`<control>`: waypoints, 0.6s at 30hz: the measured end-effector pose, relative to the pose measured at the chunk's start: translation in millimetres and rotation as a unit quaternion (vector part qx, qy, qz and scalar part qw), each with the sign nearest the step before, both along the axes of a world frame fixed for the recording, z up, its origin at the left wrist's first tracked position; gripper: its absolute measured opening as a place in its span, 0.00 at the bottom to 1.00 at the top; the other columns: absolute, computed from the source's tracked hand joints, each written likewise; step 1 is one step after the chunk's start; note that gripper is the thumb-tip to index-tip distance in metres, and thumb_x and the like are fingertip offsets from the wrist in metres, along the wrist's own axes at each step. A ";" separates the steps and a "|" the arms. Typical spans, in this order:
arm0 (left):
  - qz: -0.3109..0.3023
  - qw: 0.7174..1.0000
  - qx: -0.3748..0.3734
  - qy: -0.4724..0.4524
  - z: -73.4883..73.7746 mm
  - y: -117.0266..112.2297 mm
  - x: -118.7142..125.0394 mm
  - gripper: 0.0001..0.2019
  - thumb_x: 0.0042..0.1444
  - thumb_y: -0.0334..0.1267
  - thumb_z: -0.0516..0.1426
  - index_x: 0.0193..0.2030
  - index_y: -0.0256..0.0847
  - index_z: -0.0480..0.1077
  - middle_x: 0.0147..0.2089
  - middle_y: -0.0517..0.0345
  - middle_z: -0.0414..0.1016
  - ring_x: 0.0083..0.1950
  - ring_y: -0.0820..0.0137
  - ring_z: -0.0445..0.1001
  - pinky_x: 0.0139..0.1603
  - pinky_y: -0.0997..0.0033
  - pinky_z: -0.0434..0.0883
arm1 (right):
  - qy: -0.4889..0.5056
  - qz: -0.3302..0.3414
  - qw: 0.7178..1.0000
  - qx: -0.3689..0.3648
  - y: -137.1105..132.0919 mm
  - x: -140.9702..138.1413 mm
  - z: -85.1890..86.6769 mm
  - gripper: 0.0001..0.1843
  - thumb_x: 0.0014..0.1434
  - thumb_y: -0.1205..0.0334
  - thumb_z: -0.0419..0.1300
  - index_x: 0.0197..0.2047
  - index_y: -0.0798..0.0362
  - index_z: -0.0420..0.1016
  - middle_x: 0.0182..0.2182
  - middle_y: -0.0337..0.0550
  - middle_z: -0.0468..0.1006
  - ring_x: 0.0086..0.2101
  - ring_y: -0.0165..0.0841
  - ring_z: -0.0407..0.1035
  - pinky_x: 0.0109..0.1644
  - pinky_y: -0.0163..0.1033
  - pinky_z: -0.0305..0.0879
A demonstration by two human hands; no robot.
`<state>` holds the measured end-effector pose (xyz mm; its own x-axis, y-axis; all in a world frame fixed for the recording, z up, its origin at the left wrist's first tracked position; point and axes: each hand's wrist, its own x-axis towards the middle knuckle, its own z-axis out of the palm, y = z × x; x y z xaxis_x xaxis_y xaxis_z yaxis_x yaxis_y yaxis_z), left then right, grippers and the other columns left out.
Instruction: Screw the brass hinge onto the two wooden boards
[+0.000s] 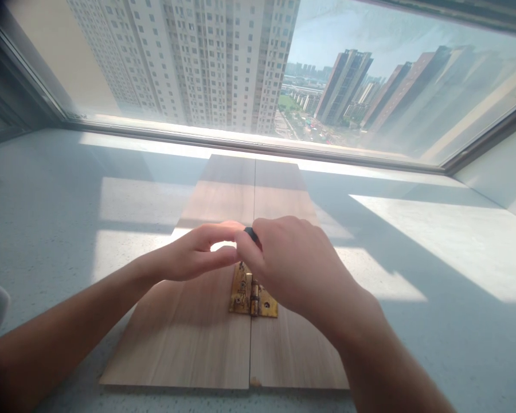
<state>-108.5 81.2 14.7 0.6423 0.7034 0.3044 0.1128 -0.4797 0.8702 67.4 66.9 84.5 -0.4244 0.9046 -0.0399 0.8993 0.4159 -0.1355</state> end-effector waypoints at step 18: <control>0.019 0.998 0.040 -0.037 4.3 -7.5 12.1 0.11 0.64 0.32 0.52 0.38 0.41 0.75 0.42 0.56 0.78 0.42 0.70 0.74 0.49 0.66 0.69 | 0.009 0.040 0.999 0.023 2.1 2.5 -3.1 0.22 0.65 0.53 0.46 0.21 0.52 0.55 0.17 0.36 0.64 0.19 0.28 0.52 0.25 0.37 0.44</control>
